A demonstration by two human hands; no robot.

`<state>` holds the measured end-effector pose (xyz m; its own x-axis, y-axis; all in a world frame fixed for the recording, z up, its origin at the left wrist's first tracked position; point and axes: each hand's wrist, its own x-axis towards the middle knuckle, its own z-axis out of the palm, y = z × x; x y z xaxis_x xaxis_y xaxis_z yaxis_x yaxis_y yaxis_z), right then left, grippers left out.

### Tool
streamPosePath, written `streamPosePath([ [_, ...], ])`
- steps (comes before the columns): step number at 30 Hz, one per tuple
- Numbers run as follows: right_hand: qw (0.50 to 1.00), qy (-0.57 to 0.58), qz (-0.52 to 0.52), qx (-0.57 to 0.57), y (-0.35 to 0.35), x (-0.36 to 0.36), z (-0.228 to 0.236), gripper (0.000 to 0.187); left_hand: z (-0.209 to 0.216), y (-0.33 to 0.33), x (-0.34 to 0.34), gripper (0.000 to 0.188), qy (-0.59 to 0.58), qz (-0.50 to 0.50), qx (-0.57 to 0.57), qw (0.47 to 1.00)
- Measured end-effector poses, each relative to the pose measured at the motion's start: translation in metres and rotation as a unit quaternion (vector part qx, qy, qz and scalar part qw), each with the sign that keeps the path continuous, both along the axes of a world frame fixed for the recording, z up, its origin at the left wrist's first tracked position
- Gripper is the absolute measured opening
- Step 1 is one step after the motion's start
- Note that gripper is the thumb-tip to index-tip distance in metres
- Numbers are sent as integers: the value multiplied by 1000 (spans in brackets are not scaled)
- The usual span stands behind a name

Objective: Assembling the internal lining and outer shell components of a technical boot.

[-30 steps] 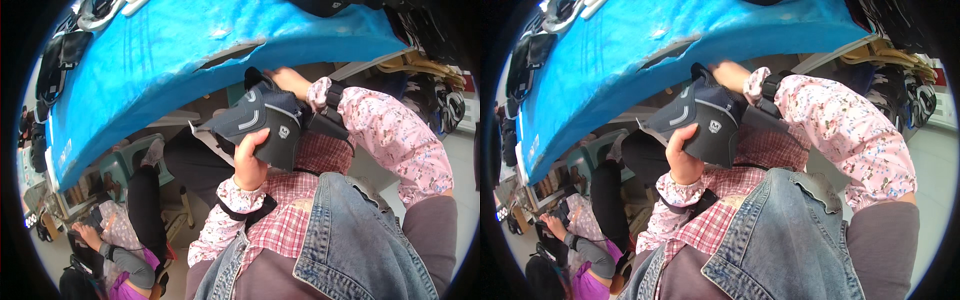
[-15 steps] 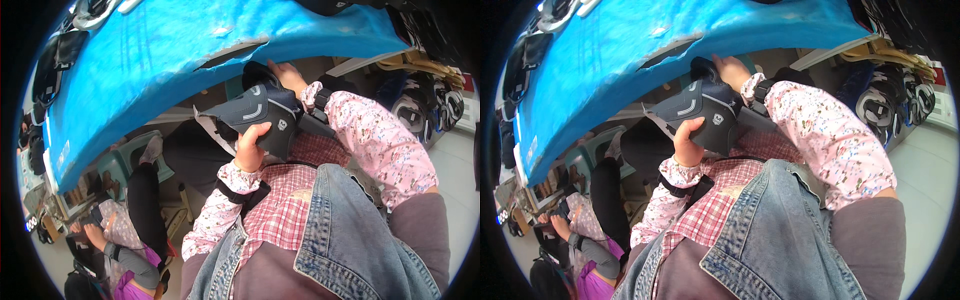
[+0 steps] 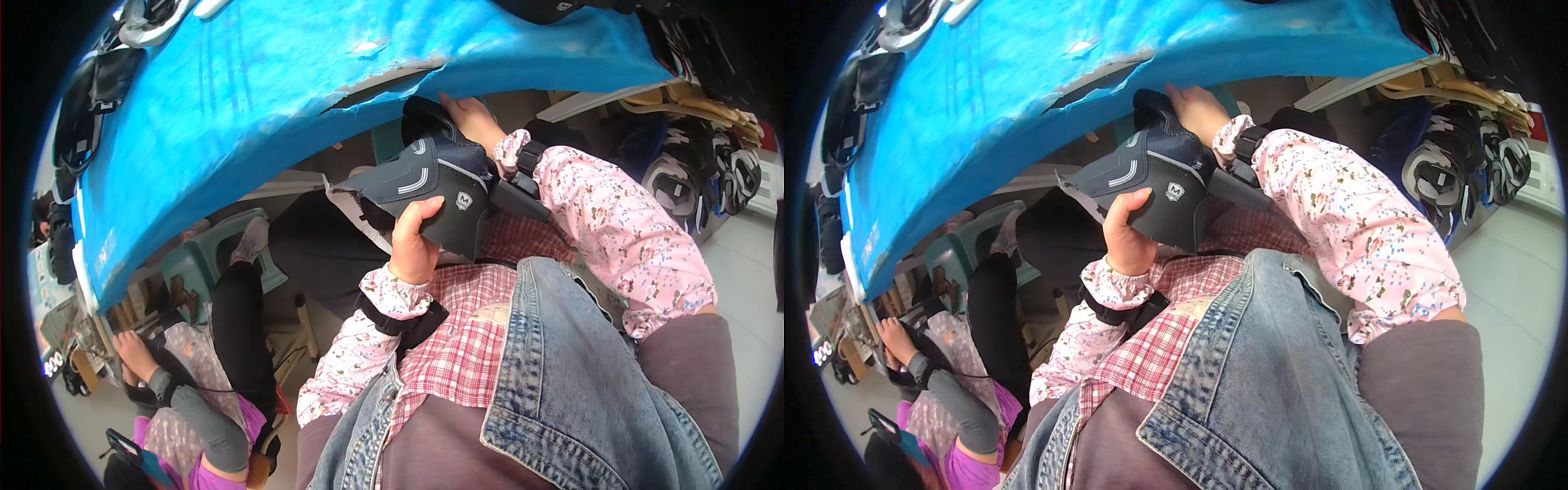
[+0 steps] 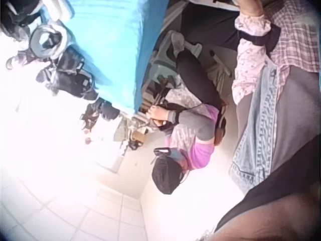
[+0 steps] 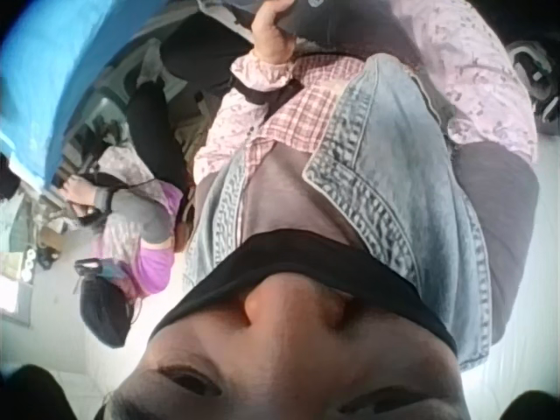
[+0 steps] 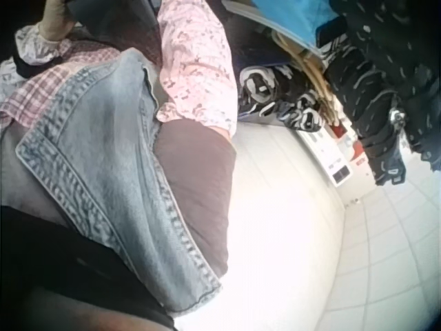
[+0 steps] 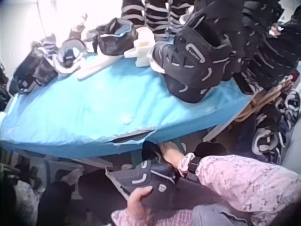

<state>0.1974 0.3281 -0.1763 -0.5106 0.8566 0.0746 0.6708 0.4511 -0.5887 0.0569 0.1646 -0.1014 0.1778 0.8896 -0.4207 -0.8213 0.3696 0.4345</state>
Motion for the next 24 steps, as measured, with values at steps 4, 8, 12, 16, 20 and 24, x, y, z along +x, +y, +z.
streamPosePath([
  [4,988,12,-44,147,-11,6,-10,39,9,-3,2,31,-15,-39,10,999],
  [8,963,143,-192,-120,-18,3,18,47,14,-9,0,37,17,-45,51,998],
  [12,906,245,-144,-315,-33,26,29,64,12,-11,5,36,236,-105,112,960],
  [16,815,249,-95,-514,-42,47,48,63,32,-14,17,30,237,-32,75,968],
  [20,976,150,-86,-128,-21,43,82,60,64,-10,16,31,177,15,46,983],
  [24,992,-73,-80,67,-13,17,100,42,56,2,7,29,116,43,-1,992],
])
